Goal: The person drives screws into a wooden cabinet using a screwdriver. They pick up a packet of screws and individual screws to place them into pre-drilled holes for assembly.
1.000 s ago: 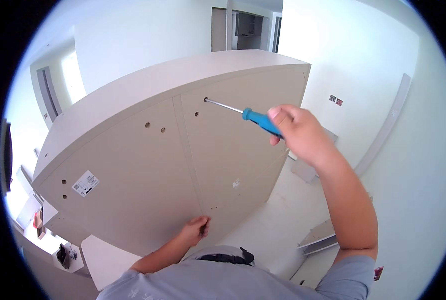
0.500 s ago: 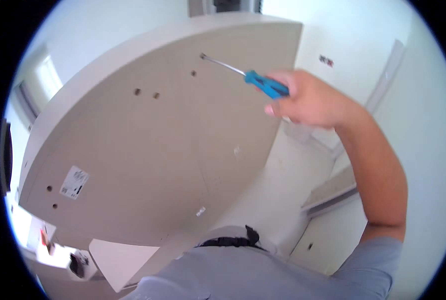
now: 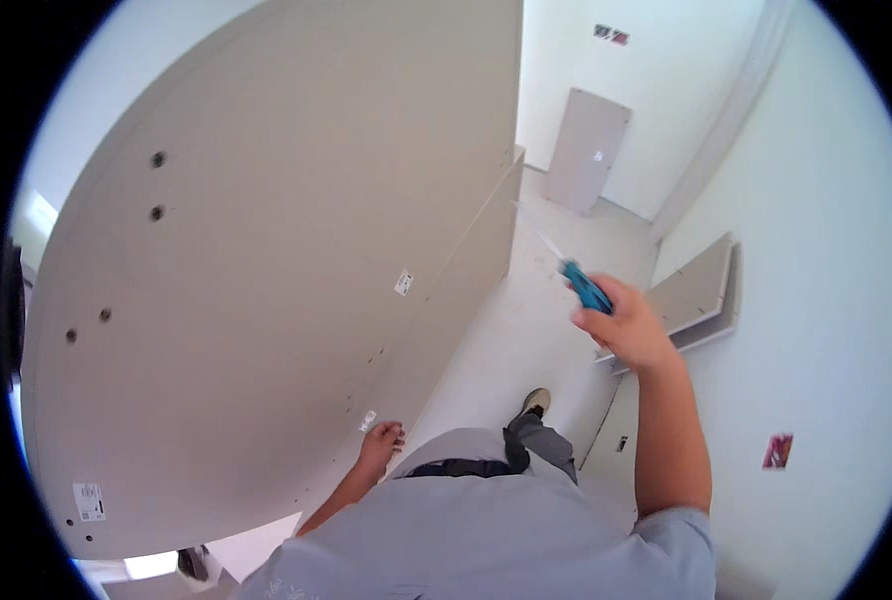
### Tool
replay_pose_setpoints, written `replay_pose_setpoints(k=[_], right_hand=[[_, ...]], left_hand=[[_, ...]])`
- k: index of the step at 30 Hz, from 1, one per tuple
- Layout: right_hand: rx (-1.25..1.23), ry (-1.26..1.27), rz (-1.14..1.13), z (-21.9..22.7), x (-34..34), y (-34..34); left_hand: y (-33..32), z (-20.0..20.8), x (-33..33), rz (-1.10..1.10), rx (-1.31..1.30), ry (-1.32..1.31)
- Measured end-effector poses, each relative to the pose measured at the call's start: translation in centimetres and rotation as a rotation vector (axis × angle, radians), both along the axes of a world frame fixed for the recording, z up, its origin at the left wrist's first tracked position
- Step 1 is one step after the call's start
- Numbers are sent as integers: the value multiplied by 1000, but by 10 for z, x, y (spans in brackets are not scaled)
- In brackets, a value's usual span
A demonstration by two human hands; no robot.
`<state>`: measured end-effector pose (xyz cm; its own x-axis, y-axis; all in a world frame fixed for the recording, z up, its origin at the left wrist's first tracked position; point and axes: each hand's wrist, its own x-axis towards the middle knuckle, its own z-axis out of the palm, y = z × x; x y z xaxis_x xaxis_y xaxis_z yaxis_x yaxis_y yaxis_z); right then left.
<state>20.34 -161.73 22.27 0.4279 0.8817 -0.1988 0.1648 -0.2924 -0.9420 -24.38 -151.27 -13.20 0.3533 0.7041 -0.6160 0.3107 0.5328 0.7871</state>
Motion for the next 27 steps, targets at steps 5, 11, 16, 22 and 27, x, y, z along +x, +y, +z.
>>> replay_pose_setpoints(k=[5, 11, 16, 22, 27], right_hand=[[-238, 368, -328, -162, 73, -53], [-305, 559, -393, -213, 114, -85], [-325, 542, -360, -211, 161, -53], [-349, 599, -382, -228, 235, 11], [-545, 223, -333, -227, 300, 94]], left_hand=[[55, 17, 47, 365, -27, -142], [80, 37, 117, 739, -88, -249], [97, 44, 144, 828, -145, -177], [134, 27, 183, 571, -200, 119], [206, -22, 228, -147, -146, 399]])
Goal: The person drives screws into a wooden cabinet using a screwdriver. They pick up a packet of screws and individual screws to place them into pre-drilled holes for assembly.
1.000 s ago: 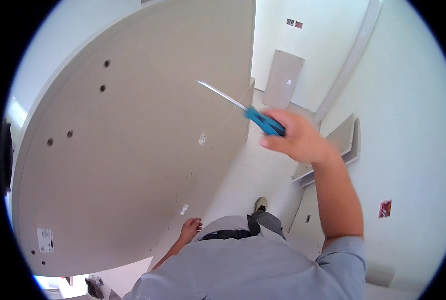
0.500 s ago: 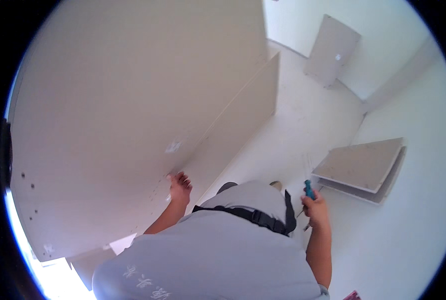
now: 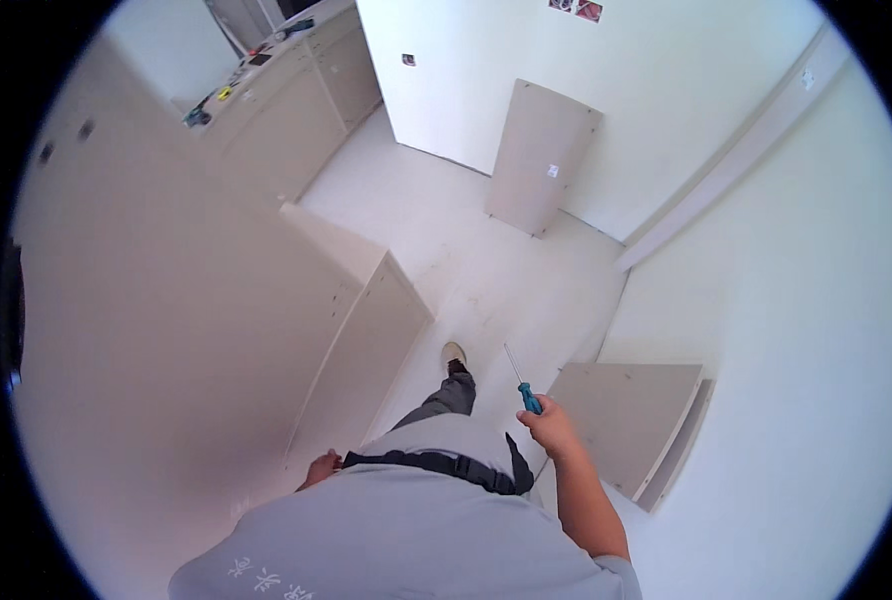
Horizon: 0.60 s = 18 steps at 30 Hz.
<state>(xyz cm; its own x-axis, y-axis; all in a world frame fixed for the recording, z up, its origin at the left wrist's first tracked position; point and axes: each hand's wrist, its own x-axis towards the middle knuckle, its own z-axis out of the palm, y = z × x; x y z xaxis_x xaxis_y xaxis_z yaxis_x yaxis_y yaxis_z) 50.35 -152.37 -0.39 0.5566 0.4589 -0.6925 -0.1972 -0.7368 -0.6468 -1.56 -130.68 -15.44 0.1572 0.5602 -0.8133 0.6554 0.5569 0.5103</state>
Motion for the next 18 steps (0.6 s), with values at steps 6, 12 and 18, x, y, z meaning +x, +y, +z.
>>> replay_pose_setpoints(k=[6, 12, 18], right_hand=[[-260, -269, 263, -71, 97, -10], [-355, -118, 51, -85, 174, 23], [-292, -220, 368, -273, 318, -15]], left_hand=[[47, -76, 84, -674, 164, 138], [86, -36, 209, -404, 128, 150], [83, -22, 314, -182, 114, 183]])
